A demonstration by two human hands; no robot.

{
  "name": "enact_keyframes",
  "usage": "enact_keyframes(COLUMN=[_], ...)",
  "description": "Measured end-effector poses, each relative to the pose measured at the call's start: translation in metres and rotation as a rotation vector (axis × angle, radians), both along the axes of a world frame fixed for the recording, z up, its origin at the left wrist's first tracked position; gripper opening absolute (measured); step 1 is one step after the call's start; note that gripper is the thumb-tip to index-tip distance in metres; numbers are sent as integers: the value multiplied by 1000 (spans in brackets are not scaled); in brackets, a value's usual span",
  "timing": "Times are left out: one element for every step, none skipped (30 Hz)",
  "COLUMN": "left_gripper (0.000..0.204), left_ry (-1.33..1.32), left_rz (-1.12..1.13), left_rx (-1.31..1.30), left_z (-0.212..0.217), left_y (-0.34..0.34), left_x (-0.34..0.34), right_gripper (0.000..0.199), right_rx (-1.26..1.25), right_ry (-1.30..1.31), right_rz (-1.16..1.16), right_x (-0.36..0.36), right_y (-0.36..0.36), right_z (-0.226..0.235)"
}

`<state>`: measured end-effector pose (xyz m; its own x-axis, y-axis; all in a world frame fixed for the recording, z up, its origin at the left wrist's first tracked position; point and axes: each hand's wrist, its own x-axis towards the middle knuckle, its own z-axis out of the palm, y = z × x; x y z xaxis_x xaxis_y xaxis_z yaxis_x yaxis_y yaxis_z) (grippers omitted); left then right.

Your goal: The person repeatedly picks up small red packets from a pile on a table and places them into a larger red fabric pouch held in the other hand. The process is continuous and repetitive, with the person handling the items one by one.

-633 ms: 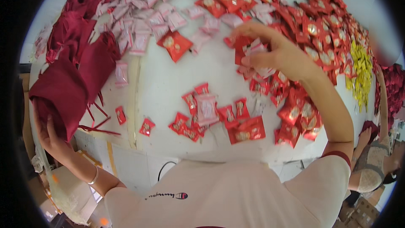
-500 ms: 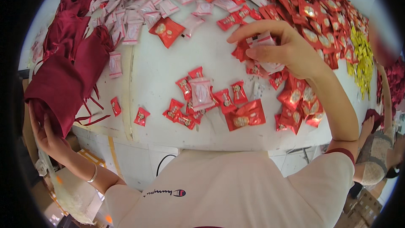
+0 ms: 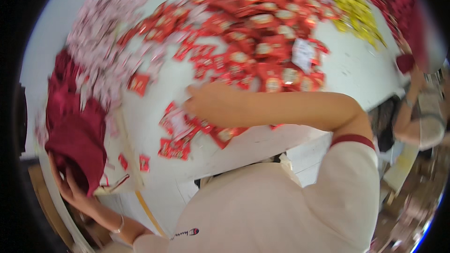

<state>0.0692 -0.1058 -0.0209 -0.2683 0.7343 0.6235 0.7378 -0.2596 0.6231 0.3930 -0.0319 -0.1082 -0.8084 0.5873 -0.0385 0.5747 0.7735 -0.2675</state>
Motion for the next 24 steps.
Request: enact_keyframes(left_gripper=[39,39,39,40,40,40,40,41,41,41,41,41,41,41,41,41,41,40,40,40,40,40,40,40], left_ry=[12,73,130,163,143,126,117,69,16,-37,-31,18,64,110,122,134,146,155,160,164,180,179,178,177], left_rz=[-37,-71,-64,-113,-134,-137,-162,-172,-192,-202,-219,-234,-252,-268,-278,-287,-293,-323,-351,-379,-410,-424,-438,-444], left_rx=[5,2,9,-5,-2,-6,-27,-29,-33,-35,-41,-35,-24,-20,-31,-43,-56,-51,-48,-45,-45,-53,-61,-70], left_z=[-3,-3,7,8,8,8,9,7,8,10,13,14,15,16,17,18,19,20,21,21,22,24,26,28], left_y=[4,9,3,7,12,14,18,20,22,24,28,32,37,42,45,49,53,59,63,67,70,72,72,70], left_x=[-2,-3,2,2,7,11,10,14,31,43,53,58,61,65,71,80,87,98,107,114,120,125,131,136], right_gripper=[20,18,17,18,19,20,19,18,18,18,16,17,18,16,16,16,16,16,17,13,13,14,13,13], right_rx=[-17,-23,-158,-283,-485,-689,-1089,-1159,-1008,-908,-693,-714,-675,-687,-670,-652,-432,-221,-18,93,95,103,94,84], right_ry=[-18,66,299,528,820,1117,1184,1363,1486,1425,1451,1456,1464,1482,1339,1190,926,669,411,232,189,146,135,125], right_rz=[-20,-39,-7,5,-45,-72,-339,-445,-562,-772,-796,-928,-1006,-1104,-1224,-1334,-1264,-1180,-1077,-1058,-1021,-985,-990,-989], right_x=[0,5,14,25,41,57,83,105,130,154,185,212,240,256,267,275,275,274,268,257,252,252,254,256], right_y=[-2,-3,-5,-8,-14,-20,-34,-38,-48,-58,-67,-75,-81,-87,-86,-83,-76,-68,-59,-50,-38,-27,-20,-12], right_z=[7,6,16,21,22,21,48,36,28,37,25,28,20,25,25,24,17,5,-2,-4,-9,-13,-12,-11])
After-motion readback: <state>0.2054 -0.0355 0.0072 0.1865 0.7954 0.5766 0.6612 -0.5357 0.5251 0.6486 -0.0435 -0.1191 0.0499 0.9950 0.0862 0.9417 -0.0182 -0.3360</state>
